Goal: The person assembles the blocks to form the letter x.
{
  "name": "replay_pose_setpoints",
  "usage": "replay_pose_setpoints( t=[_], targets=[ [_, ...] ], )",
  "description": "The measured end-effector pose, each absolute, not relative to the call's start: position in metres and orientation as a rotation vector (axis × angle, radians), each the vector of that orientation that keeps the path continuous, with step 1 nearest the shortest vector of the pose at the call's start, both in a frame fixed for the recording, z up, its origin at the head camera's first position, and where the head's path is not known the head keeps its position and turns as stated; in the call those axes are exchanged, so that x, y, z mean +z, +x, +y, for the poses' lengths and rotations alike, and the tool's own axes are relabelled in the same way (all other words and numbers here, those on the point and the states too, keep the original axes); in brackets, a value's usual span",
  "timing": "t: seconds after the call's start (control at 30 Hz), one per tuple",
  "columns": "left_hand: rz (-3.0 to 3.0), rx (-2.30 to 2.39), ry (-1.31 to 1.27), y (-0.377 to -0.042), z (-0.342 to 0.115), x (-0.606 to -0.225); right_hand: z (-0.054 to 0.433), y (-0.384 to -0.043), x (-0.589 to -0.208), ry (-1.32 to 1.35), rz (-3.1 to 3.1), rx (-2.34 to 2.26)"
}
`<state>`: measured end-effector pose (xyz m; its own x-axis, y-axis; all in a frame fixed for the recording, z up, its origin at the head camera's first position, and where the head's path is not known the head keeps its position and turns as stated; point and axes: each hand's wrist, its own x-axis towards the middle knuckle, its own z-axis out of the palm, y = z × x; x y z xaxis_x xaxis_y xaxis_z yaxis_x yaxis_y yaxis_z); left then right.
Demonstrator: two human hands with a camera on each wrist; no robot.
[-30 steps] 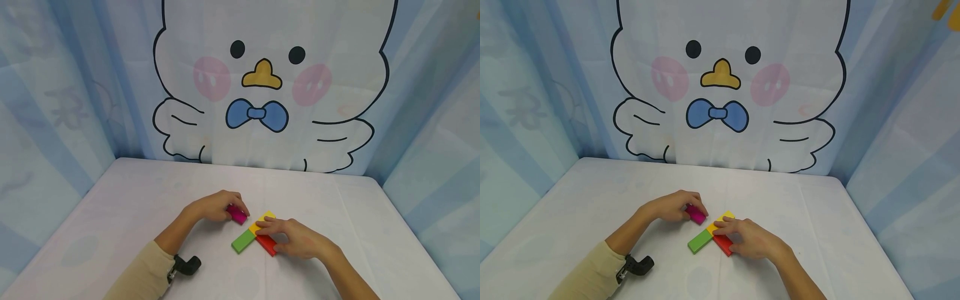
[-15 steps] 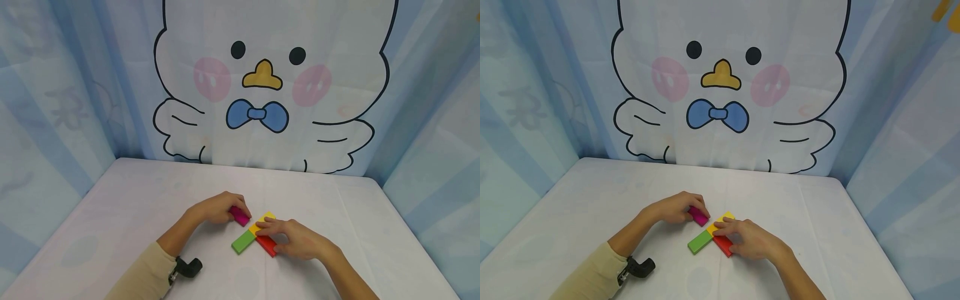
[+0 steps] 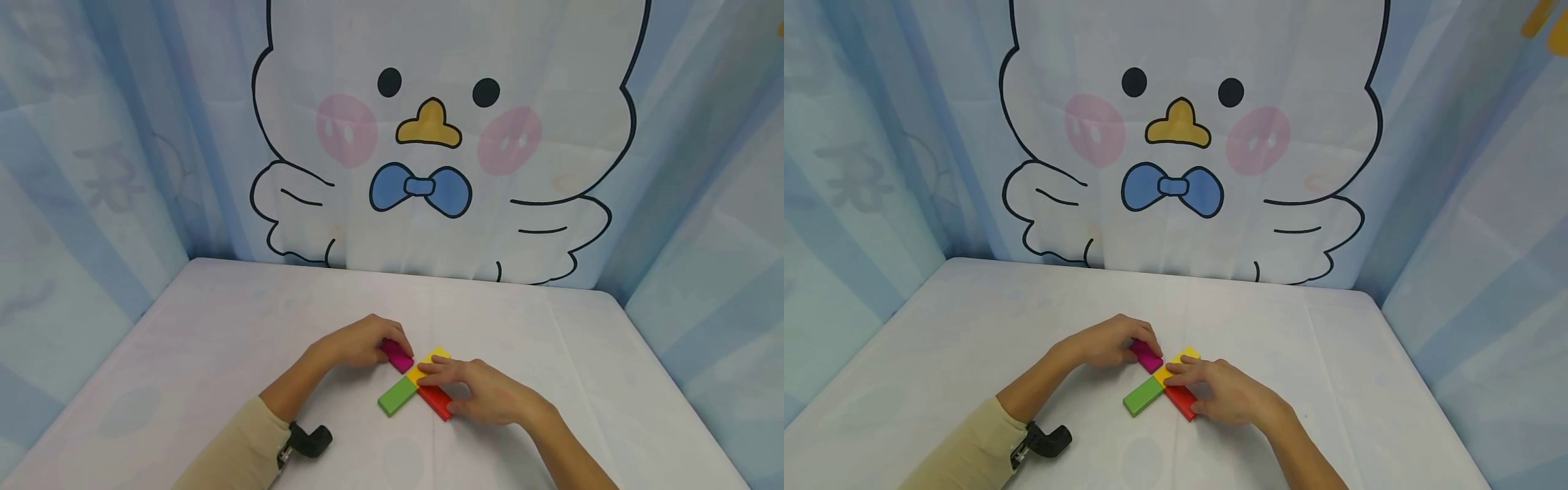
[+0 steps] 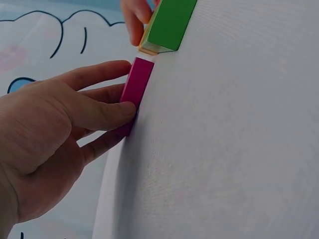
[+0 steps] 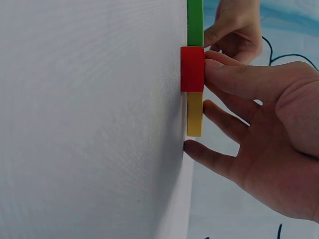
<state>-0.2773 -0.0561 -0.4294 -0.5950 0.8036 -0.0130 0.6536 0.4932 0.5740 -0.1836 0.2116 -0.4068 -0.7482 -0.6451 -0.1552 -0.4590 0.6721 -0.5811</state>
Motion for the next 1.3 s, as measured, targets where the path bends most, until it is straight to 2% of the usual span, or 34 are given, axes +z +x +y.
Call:
replay_pose_setpoints(
  t=[1.3],
  targets=[
    [2.460, 0.759, 1.270, -0.2737, -0.0520, -0.4292, 0.2118, -0.1831, -0.4068, -0.877, 2.541, -0.751]
  ],
)
